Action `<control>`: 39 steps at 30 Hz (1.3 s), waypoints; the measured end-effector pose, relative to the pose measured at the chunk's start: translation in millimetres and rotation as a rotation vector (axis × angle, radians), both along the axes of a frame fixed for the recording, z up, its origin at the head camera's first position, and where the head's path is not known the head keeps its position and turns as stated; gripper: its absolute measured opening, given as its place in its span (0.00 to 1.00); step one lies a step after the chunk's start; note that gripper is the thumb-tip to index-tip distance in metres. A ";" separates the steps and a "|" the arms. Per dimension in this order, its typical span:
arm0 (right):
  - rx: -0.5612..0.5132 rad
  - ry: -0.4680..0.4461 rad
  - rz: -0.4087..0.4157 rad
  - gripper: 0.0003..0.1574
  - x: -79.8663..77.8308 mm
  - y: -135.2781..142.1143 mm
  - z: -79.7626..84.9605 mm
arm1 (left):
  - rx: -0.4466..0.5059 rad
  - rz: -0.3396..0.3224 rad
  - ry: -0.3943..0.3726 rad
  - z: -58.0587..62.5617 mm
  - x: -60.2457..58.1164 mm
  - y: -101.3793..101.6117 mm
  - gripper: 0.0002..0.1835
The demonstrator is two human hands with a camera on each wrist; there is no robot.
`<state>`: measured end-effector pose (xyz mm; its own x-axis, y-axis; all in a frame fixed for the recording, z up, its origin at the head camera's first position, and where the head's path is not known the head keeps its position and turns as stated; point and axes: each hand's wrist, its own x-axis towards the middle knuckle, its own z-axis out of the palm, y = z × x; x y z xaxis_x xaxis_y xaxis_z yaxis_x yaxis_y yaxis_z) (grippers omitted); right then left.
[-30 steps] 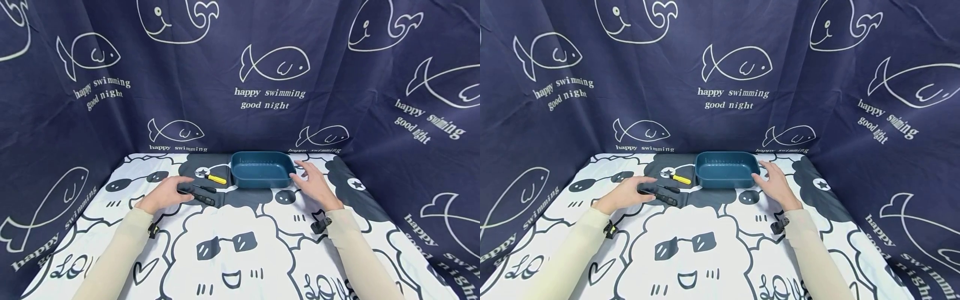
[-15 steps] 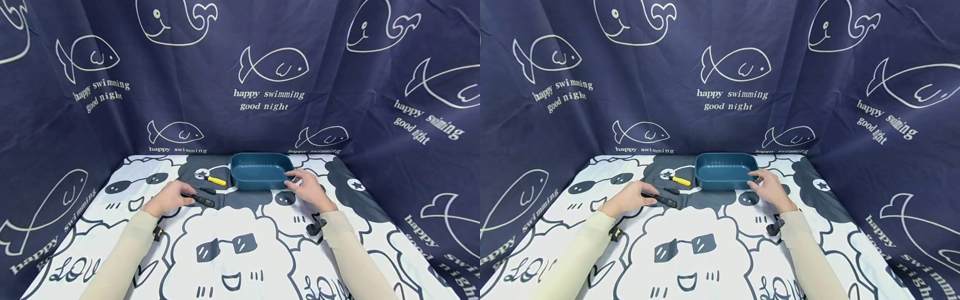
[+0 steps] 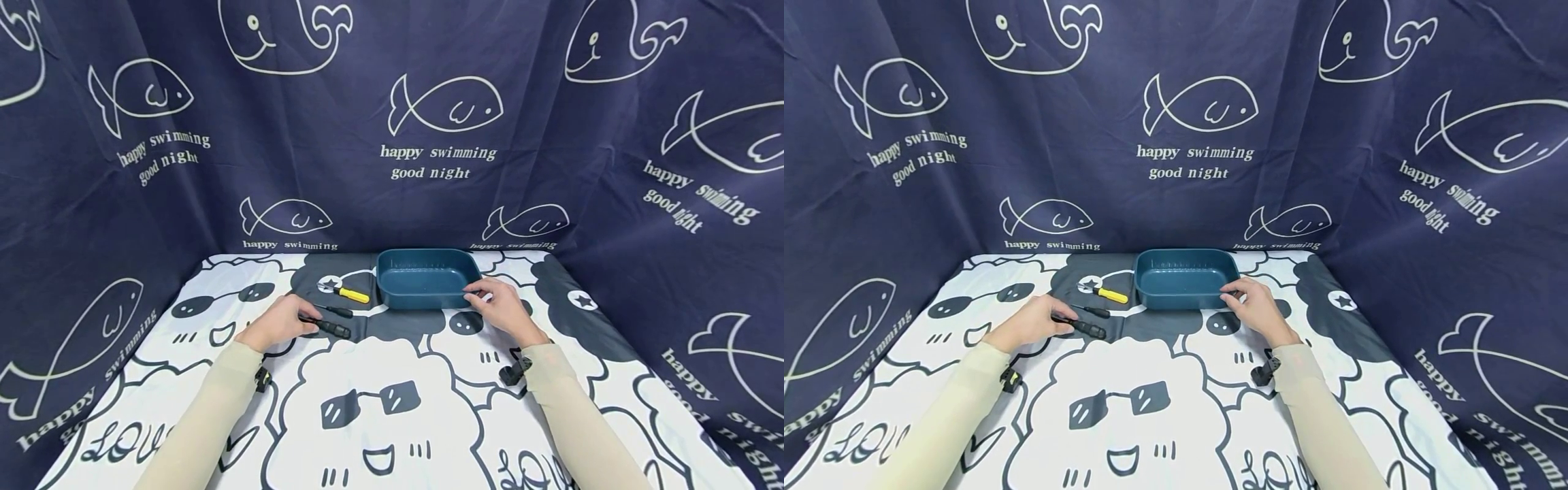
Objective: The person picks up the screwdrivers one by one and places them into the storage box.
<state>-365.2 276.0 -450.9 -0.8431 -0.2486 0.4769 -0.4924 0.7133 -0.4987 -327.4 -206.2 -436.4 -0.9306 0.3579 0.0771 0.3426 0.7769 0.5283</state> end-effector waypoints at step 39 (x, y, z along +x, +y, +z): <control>-0.035 0.001 -0.014 0.06 -0.7 0.1 -2.6 | -0.037 -0.023 0.014 -2.9 -9.1 4.6 0.07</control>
